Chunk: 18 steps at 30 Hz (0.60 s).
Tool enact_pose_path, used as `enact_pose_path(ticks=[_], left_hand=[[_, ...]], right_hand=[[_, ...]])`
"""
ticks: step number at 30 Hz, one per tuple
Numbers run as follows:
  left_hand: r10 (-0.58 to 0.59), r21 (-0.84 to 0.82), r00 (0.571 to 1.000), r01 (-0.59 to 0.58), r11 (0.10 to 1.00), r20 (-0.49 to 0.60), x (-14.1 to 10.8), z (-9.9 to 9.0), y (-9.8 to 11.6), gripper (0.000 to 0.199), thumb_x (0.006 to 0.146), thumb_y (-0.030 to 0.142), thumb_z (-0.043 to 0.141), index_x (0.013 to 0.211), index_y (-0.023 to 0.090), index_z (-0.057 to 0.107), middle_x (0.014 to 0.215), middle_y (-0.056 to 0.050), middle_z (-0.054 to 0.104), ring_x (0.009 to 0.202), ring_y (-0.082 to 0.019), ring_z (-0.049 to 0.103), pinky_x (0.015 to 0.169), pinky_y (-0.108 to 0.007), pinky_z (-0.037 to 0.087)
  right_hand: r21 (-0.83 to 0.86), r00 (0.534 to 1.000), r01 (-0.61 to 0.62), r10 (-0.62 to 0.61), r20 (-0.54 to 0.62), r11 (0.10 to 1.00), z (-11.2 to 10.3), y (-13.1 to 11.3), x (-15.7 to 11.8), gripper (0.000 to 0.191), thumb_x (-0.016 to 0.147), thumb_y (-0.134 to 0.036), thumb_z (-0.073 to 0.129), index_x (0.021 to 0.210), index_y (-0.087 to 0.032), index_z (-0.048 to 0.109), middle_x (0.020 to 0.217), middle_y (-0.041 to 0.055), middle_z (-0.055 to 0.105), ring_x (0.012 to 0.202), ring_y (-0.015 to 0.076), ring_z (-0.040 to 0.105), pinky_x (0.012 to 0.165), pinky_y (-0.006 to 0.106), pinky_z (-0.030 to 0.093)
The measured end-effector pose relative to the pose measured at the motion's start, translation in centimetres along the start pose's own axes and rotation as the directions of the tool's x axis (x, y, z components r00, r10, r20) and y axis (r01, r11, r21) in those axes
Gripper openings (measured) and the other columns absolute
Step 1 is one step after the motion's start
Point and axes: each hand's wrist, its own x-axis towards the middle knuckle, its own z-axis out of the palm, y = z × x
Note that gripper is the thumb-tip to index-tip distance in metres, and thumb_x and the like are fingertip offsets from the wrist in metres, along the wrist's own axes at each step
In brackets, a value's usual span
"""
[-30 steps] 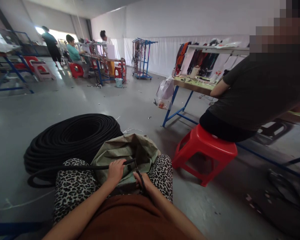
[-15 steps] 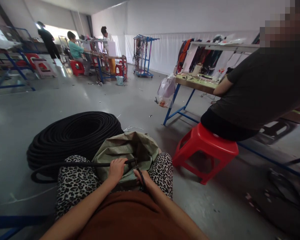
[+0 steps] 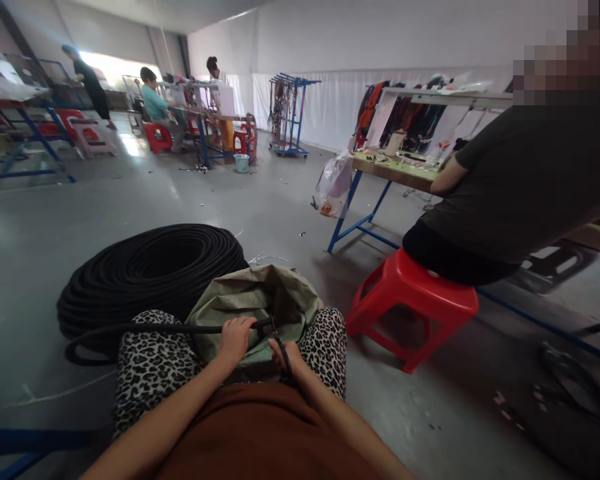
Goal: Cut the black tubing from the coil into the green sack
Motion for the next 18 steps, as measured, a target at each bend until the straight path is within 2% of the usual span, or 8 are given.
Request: enact_pose_path(ticks=[6, 15, 18], left_hand=[[-0.009, -0.010, 1.000, 0.009, 1.000, 0.009, 0.0, 0.0, 0.1, 0.035, 0.088, 0.018, 0.044, 0.117, 0.023, 0.063, 0.118, -0.007, 0.068, 0.109, -0.022, 0.058, 0.093, -0.036, 0.037], [-0.003, 0.003, 1.000, 0.003, 1.000, -0.006, 0.0, 0.1, 0.2, 0.035, 0.089, 0.019, 0.043, 0.117, 0.023, 0.063, 0.119, -0.007, 0.068, 0.109, -0.022, 0.059, 0.093, -0.036, 0.039], [0.018, 0.002, 1.000, -0.018, 1.000, -0.013, 0.1, 0.3, -0.1, 0.037, 0.089, 0.018, 0.042, 0.119, 0.022, 0.063, 0.119, -0.007, 0.068, 0.109, -0.023, 0.059, 0.093, -0.037, 0.040]], right_hand=[[-0.034, 0.997, 0.070, -0.070, -0.008, 0.997, -0.2, -0.5, -0.8, 0.044, 0.089, -0.046, 0.055, 0.057, -0.016, 0.053, 0.042, -0.0024, 0.045, 0.033, 0.0101, 0.043, 0.036, 0.021, 0.032], [-0.024, 0.999, 0.034, -0.035, -0.039, 0.999, -0.2, -0.9, -0.7, 0.040, 0.087, -0.045, 0.059, 0.061, -0.014, 0.055, 0.044, -0.0042, 0.043, 0.038, 0.0081, 0.041, 0.041, 0.019, 0.033], [0.011, 1.000, 0.025, -0.025, -0.016, 1.000, -0.1, -0.8, -0.5, 0.040, 0.088, -0.045, 0.057, 0.062, -0.015, 0.055, 0.046, -0.0039, 0.044, 0.038, 0.0084, 0.040, 0.040, 0.020, 0.033]])
